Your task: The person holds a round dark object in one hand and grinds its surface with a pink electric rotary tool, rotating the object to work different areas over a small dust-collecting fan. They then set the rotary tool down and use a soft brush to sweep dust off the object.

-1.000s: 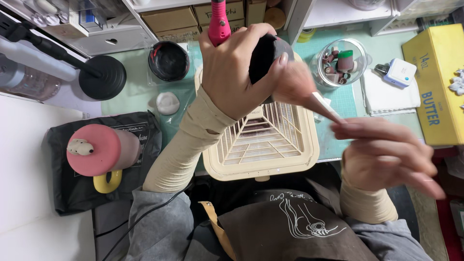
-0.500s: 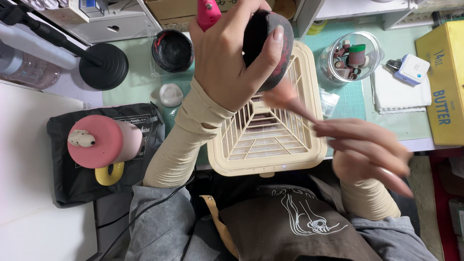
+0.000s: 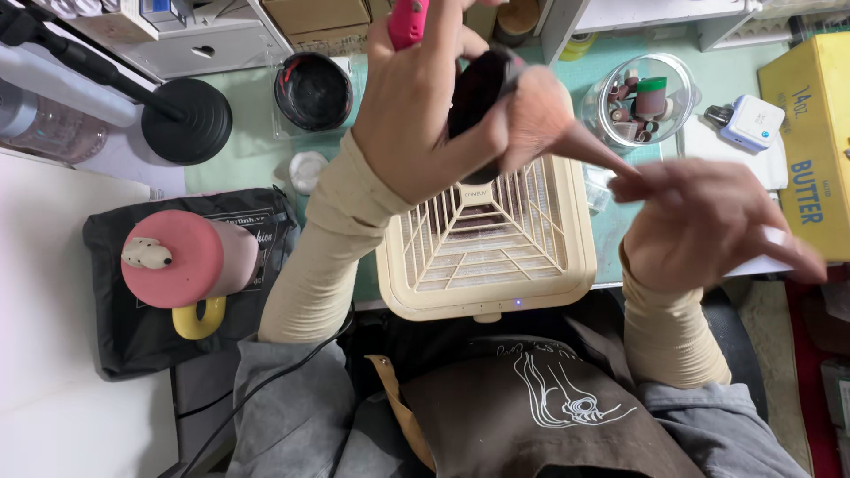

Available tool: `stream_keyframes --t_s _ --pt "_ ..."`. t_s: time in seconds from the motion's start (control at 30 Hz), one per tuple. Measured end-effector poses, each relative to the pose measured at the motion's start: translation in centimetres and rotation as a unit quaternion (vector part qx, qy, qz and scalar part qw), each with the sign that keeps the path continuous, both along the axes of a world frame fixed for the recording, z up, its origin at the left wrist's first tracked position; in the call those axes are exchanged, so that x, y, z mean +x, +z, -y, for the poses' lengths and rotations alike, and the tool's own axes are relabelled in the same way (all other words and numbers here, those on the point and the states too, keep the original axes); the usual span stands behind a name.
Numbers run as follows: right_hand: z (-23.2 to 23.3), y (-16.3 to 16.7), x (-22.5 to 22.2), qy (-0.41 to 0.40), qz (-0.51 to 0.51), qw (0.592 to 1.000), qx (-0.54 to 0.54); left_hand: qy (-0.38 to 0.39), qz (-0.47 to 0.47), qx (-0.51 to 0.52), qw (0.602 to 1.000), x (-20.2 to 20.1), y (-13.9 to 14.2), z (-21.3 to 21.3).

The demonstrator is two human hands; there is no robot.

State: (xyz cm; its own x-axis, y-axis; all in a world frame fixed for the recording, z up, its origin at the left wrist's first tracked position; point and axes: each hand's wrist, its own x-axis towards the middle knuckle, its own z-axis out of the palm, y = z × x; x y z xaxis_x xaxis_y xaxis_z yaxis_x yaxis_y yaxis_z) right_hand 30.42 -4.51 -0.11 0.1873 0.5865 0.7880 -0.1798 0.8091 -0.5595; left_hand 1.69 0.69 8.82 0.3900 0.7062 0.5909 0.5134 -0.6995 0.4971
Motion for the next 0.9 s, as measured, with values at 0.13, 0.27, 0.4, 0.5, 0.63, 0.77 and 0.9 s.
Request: stream_keyframes --t_s 0.13,0.27,0.4,0.5,0.63,0.77,0.9 --pt "-0.3 -0.7 1.6 0.038 -0.034 0.997 -0.057 -0.054 -0.038 0.036 0.997 -1.5 -0.8 0.0" --pt "-0.7 -1.7 1.6 0.087 -0.054 0.992 -0.069 -0.088 -0.085 0.074 0.990 -2.3 -2.3 0.3" --pt "-1.2 -2.8 1.2 0.088 0.000 0.986 -0.139 -0.092 -0.108 0.100 0.985 -2.7 -3.2 0.2" --pt "-1.4 -3.2 1.2 0.141 -0.048 0.979 -0.136 -0.111 -0.096 0.133 0.980 -3.0 -3.5 0.1" --pt "-1.7 -3.1 0.5 0.098 -0.006 0.982 -0.159 -0.121 -0.089 0.134 0.980 -3.0 -4.0 0.4" --pt "-1.9 -2.5 0.1 0.114 -0.054 0.988 -0.087 -0.120 -0.075 0.167 0.976 -2.7 -4.3 -0.1" --pt "-1.7 -2.4 0.4 0.077 0.030 0.990 -0.111 -0.120 -0.070 0.167 0.976 -2.7 -4.4 -0.3"
